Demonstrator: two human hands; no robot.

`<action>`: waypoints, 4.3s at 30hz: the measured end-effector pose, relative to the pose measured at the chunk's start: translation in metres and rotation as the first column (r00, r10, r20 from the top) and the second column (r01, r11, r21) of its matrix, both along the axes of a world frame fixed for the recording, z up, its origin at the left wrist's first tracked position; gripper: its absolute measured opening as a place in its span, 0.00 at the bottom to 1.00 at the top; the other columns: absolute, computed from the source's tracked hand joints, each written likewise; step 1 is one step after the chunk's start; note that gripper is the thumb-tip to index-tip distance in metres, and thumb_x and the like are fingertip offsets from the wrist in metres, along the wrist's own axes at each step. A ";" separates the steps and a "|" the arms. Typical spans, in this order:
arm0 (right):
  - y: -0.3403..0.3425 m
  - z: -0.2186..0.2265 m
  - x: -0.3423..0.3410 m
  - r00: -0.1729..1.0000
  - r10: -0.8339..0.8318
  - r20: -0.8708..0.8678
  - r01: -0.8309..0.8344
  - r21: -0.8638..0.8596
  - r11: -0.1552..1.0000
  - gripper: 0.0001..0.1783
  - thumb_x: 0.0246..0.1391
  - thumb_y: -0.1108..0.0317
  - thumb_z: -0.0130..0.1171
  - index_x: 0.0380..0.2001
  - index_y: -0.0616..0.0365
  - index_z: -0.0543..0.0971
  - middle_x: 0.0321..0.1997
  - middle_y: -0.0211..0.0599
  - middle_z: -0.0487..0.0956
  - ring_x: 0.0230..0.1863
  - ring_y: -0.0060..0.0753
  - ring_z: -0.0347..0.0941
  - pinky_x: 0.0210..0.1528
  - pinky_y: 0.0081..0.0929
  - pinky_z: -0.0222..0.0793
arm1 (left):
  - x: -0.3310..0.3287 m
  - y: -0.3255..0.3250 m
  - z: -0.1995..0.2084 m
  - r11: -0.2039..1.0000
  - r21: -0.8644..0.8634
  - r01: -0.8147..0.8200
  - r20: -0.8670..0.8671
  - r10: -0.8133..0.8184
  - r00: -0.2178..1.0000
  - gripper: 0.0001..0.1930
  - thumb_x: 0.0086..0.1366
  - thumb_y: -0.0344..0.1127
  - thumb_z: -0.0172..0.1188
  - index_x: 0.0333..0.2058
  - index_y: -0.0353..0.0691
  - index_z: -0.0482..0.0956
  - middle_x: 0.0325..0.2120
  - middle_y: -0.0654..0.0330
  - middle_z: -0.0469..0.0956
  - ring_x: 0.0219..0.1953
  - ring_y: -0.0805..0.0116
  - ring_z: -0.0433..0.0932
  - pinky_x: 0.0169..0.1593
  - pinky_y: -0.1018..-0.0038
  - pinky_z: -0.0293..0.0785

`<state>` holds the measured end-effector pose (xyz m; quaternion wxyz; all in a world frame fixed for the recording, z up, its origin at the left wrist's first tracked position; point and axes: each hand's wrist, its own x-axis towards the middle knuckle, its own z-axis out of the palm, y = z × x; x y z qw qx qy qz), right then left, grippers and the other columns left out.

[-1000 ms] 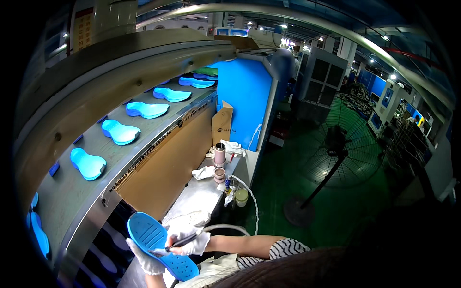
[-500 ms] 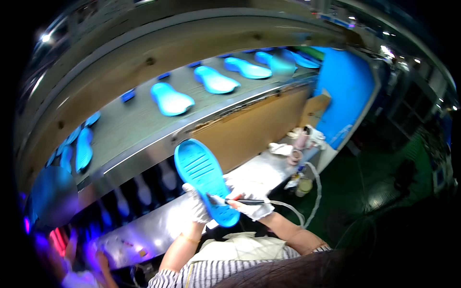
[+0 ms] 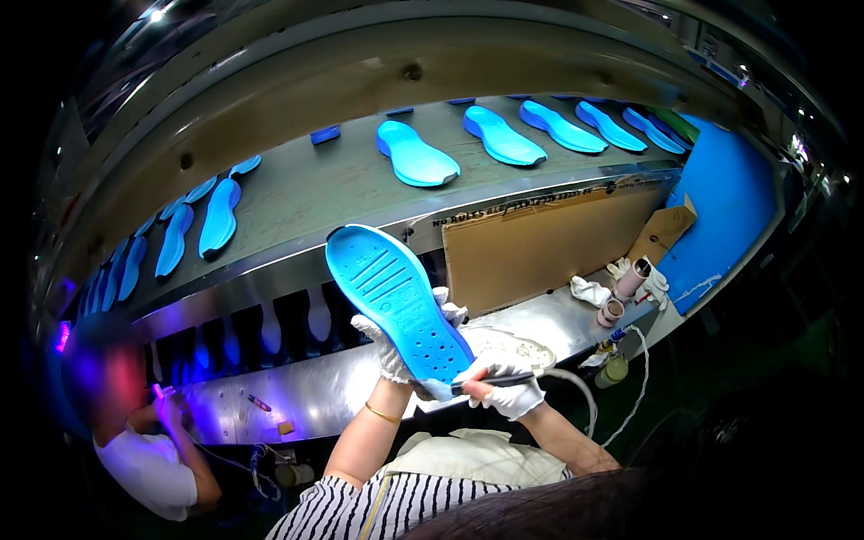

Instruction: The person applies glue to the inner surface of blue shoe soles using a brush and then places the soles onto a conveyor belt.

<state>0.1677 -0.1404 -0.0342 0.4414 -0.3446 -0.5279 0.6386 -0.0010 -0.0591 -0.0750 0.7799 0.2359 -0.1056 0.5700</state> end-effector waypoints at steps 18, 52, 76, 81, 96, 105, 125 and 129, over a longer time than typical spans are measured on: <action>0.021 0.007 -0.008 0.943 -0.288 -0.169 0.323 0.246 0.914 0.06 0.48 0.80 0.60 0.30 0.63 0.74 0.28 0.36 0.78 0.28 0.20 0.75 0.33 0.18 0.72 | 0.005 0.002 0.006 0.998 0.066 -0.011 -0.277 0.029 0.960 0.61 0.33 0.81 0.49 0.57 0.35 0.59 0.52 0.46 0.67 0.52 0.50 0.70 0.53 0.54 0.70; 0.052 0.003 0.009 0.960 0.036 0.278 -0.107 0.248 0.963 0.04 0.39 0.75 0.63 0.22 0.54 0.77 0.29 0.30 0.77 0.36 0.29 0.73 0.41 0.26 0.67 | -0.013 0.062 0.042 0.973 -0.217 0.080 -0.859 -0.229 0.458 0.29 0.63 0.54 0.50 0.54 0.38 0.64 0.40 0.53 0.75 0.37 0.66 0.78 0.40 0.71 0.78; 0.041 0.016 0.022 0.987 -0.150 0.059 0.133 0.230 0.964 0.08 0.43 0.78 0.63 0.27 0.61 0.73 0.27 0.34 0.77 0.30 0.19 0.72 0.35 0.18 0.69 | -0.060 0.006 0.048 0.872 -0.486 0.048 -0.141 -0.132 0.981 0.43 0.58 0.70 0.36 0.59 0.38 0.55 0.55 0.50 0.64 0.54 0.53 0.67 0.60 0.52 0.59; 0.036 -0.020 0.010 0.967 -0.196 0.163 0.177 0.123 0.976 0.09 0.43 0.79 0.63 0.27 0.61 0.72 0.25 0.35 0.77 0.24 0.19 0.71 0.28 0.17 0.67 | -0.056 -0.023 -0.016 0.775 -0.505 0.379 0.012 -0.433 0.901 0.38 0.62 0.63 0.40 0.57 0.33 0.59 0.51 0.44 0.68 0.48 0.48 0.72 0.55 0.50 0.66; 0.046 -0.003 -0.011 0.977 -0.203 -0.062 0.211 0.176 0.962 0.11 0.43 0.80 0.61 0.31 0.60 0.72 0.25 0.32 0.75 0.25 0.19 0.72 0.30 0.18 0.69 | 0.003 -0.038 -0.015 0.891 -0.451 -0.057 -0.397 -0.143 0.906 0.39 0.59 0.66 0.46 0.57 0.38 0.58 0.48 0.52 0.69 0.46 0.61 0.73 0.51 0.66 0.72; 0.035 -0.023 -0.020 0.982 -0.180 0.052 0.156 0.305 0.939 0.11 0.42 0.79 0.61 0.32 0.60 0.75 0.26 0.34 0.75 0.28 0.21 0.72 0.34 0.18 0.68 | -0.005 -0.015 -0.018 0.918 -0.378 -0.117 -0.307 -0.005 0.952 0.38 0.61 0.66 0.40 0.58 0.39 0.59 0.50 0.49 0.68 0.50 0.55 0.70 0.55 0.60 0.67; 0.034 -0.005 -0.004 0.977 -0.211 0.041 0.153 0.558 0.816 0.05 0.45 0.78 0.61 0.28 0.60 0.76 0.29 0.35 0.78 0.32 0.25 0.73 0.36 0.22 0.69 | 0.007 -0.025 0.024 0.993 -0.116 -0.025 -0.287 -0.009 0.958 0.51 0.51 0.76 0.42 0.63 0.41 0.48 0.61 0.50 0.54 0.59 0.51 0.60 0.61 0.54 0.58; 0.017 0.011 -0.014 0.947 -0.235 0.219 0.014 0.702 0.712 0.07 0.42 0.78 0.63 0.26 0.59 0.76 0.29 0.34 0.77 0.29 0.25 0.72 0.33 0.23 0.68 | 0.000 -0.014 0.025 0.981 -0.182 -0.064 -0.234 0.020 0.972 0.49 0.54 0.74 0.41 0.63 0.40 0.49 0.59 0.51 0.58 0.59 0.51 0.61 0.59 0.54 0.62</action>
